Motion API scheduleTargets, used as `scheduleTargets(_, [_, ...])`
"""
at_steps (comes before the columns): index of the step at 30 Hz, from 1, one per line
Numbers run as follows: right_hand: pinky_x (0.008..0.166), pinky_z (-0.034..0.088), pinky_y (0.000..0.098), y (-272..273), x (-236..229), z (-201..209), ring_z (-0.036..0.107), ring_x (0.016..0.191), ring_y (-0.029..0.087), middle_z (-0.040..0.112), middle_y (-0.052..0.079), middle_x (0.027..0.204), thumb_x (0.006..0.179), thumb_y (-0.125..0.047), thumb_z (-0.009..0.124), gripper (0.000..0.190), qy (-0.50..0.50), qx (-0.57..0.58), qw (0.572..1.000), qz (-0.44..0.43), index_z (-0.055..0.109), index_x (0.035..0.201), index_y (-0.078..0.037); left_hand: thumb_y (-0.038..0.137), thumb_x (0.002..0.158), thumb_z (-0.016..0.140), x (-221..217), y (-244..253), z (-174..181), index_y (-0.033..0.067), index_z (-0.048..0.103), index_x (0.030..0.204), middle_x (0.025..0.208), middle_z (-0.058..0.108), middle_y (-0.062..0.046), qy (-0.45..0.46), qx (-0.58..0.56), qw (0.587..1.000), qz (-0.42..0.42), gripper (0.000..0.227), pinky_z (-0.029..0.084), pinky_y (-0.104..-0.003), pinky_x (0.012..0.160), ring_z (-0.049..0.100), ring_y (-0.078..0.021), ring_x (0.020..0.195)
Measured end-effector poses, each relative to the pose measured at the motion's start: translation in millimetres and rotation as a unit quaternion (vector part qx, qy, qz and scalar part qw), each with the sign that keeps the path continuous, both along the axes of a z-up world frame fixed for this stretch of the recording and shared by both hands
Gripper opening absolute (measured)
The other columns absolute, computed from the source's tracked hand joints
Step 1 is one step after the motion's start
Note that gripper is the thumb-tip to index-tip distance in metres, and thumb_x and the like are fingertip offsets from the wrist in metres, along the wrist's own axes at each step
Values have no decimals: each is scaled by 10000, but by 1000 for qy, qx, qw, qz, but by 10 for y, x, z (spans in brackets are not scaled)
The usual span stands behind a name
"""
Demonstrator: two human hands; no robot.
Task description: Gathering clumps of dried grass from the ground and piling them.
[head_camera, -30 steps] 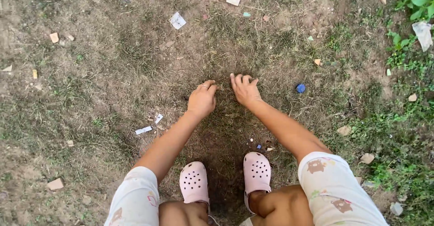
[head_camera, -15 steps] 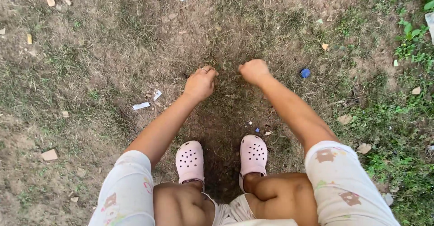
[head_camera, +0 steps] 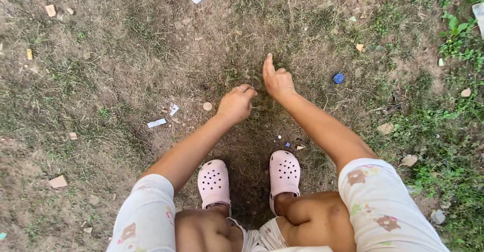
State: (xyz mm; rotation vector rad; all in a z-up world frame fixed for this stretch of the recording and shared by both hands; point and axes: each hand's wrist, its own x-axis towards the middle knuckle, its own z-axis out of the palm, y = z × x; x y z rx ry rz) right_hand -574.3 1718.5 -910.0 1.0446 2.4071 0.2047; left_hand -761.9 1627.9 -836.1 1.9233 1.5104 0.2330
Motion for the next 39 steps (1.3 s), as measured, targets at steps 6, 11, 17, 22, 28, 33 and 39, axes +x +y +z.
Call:
scheduleTargets(6, [446,569,414,194,-52,116,680,643,265,302,303,1522,999,-258,421,729,-106,-59,986,-114,54,1600,-69,78,844,620,79,4,-8,149,667,1191,1280,634,-53,-18,-16,1000,5,357,530,-450,994,625,-287,1192])
scheduleTargets(11, [514,547,405,362,227,-603,673,705,245,645,243,1197,1065,-263,390,489,-154,-17,985,-70,420,1458,25,101,844,640,134,47,29,139,663,1183,1277,630,-64,-24,-17,999,15,341,520,-456,985,614,-290,1199])
scheduleTargets(17, [579,581,390,413,286,-245,734,746,221,772,60,882,1040,-194,484,264,-57,-109,989,-83,655,1186,-54,100,858,630,231,26,-47,141,660,1199,1291,628,-78,-7,-11,1000,-2,345,514,-445,1005,618,-281,1203])
scheduleTargets(22, [556,603,410,279,342,-114,751,740,254,767,65,860,945,-170,564,242,-4,-115,991,-70,647,1154,-82,120,857,641,217,-53,2,141,660,1201,1269,634,-79,-12,-27,1000,-1,345,517,-437,1001,624,-289,1189])
scheduleTargets(28, [587,579,415,-694,338,26,727,654,238,714,90,747,907,-125,558,246,65,-227,971,-47,660,1130,-133,132,881,633,175,-122,-181,145,673,1181,1248,651,-87,-18,-50,999,2,304,529,-439,997,636,-310,1162])
scheduleTargets(33, [435,591,371,-725,410,117,663,575,196,673,97,785,995,-114,519,431,46,-132,987,-74,456,1412,-24,106,855,627,254,-136,-170,150,689,1141,1229,659,-86,-26,-43,999,-6,295,531,-442,977,636,-310,1165])
scheduleTargets(39, [662,586,515,-239,122,203,660,947,313,599,213,1158,1016,-171,476,707,6,-88,981,-174,223,1646,26,91,874,606,256,-89,-79,146,684,1167,1246,655,-82,-38,-37,999,-10,309,526,-445,986,631,-306,1175])
